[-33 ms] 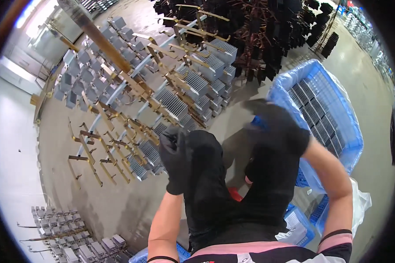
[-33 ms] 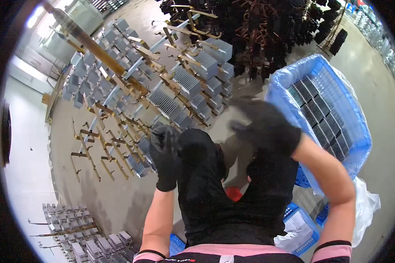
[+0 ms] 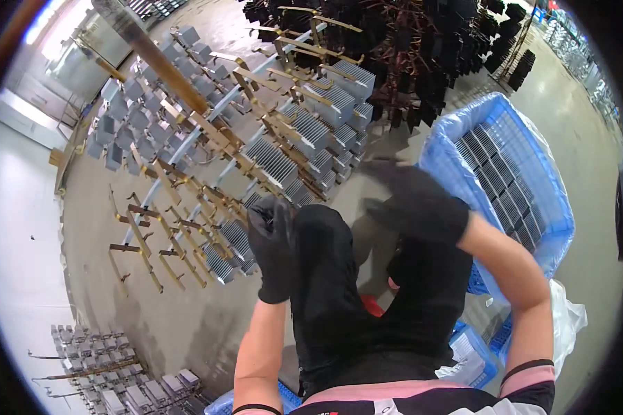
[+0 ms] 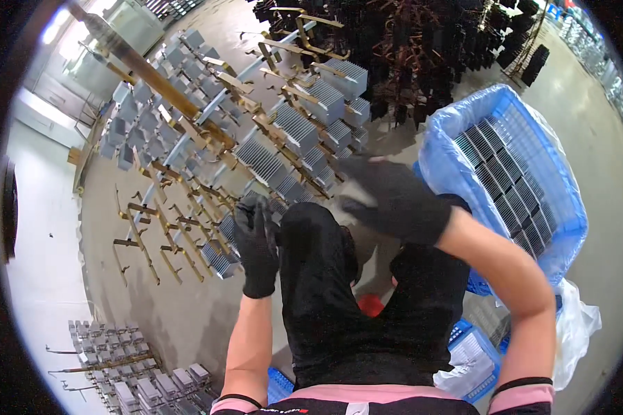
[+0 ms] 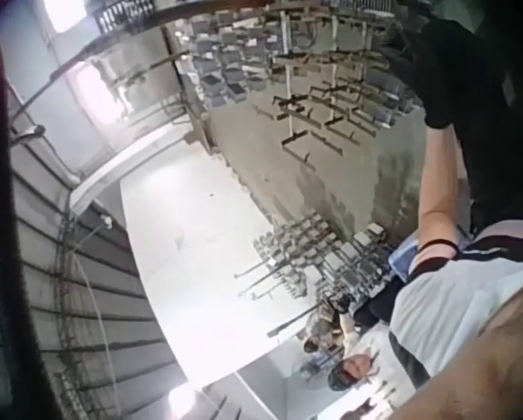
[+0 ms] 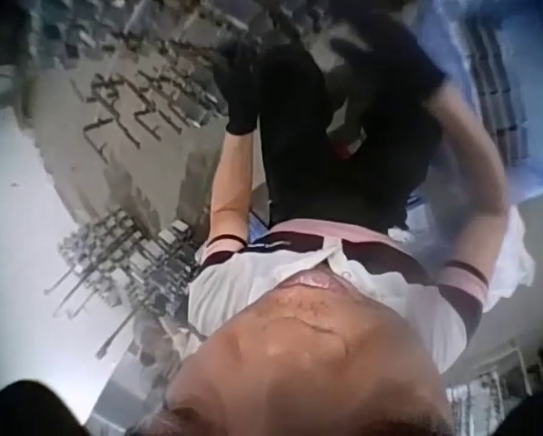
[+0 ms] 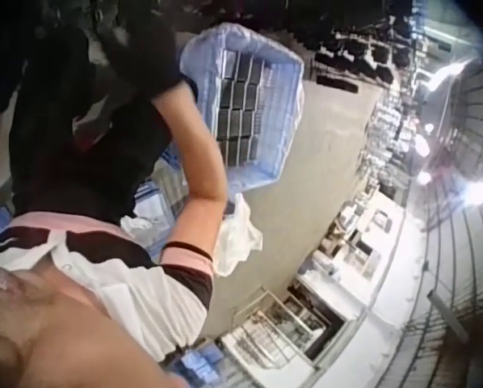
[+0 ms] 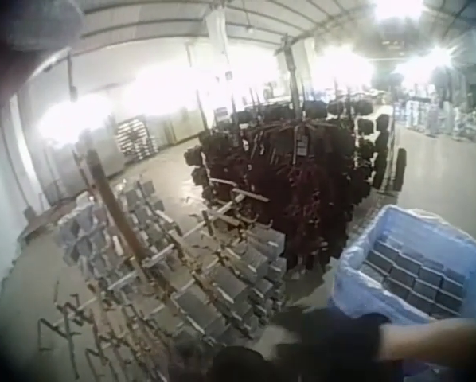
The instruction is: Packing small metal components from a storage rack into a plastic crate.
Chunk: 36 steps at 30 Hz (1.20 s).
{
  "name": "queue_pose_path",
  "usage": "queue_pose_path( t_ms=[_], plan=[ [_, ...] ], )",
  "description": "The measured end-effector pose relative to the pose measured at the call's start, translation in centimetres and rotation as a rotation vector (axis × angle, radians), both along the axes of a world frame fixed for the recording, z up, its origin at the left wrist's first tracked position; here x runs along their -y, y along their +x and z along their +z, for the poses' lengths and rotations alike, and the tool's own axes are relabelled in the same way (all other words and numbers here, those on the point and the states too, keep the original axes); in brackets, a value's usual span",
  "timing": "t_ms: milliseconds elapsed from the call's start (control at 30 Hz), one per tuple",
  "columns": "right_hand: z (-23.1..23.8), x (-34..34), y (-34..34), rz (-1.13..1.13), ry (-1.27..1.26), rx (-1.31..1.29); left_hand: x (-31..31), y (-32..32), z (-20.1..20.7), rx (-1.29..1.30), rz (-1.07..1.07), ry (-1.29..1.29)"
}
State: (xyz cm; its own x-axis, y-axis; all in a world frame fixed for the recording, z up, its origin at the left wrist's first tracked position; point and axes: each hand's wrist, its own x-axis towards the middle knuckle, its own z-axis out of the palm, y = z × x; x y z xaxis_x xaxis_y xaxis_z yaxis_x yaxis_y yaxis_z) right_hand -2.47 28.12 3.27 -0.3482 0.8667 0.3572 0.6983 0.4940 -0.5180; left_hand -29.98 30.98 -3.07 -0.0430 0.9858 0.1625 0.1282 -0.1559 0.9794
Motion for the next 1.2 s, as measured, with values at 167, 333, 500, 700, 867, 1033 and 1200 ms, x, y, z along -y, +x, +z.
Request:
queue_pose_path(
  t_ms=[167, 333, 500, 700, 867, 1033, 1200],
  plan=[
    [-3.8, -5.8, -11.2, -0.051, 0.311, 0.061, -4.0, -3.0, -0.7, -0.773, -0.010, 0.502],
    [-6.5, -9.5, -15.0, -0.201, 0.363, 0.101, -7.6, -2.5, -1.8, -0.697, -0.003, 0.343],
    [-7.1, -9.8, -15.1, -0.175, 0.474, 0.065, -7.9, -2.6, -1.8, -0.806, 0.020, 0.350],
    [-7.2, -10.1, -15.0, -0.172, 0.424, 0.083, -7.4, -2.2, -1.2, -0.570, -0.011, 0.301],
    [-7.3, -9.5, -16.2, -0.252, 0.411, 0.159, -6.5, -1.9, -0.1, -0.599, -0.014, 0.376],
    [-8.2, -10.0, -15.5, -0.243, 0.448, 0.056, -7.5, -2.0, -0.3, -0.585, -0.002, 0.270],
    [-6.8, -10.1, -15.7, -0.211, 0.141, 0.025, -7.2, -2.4, -0.6, -0.819, 0.087, 0.633]
  ],
)
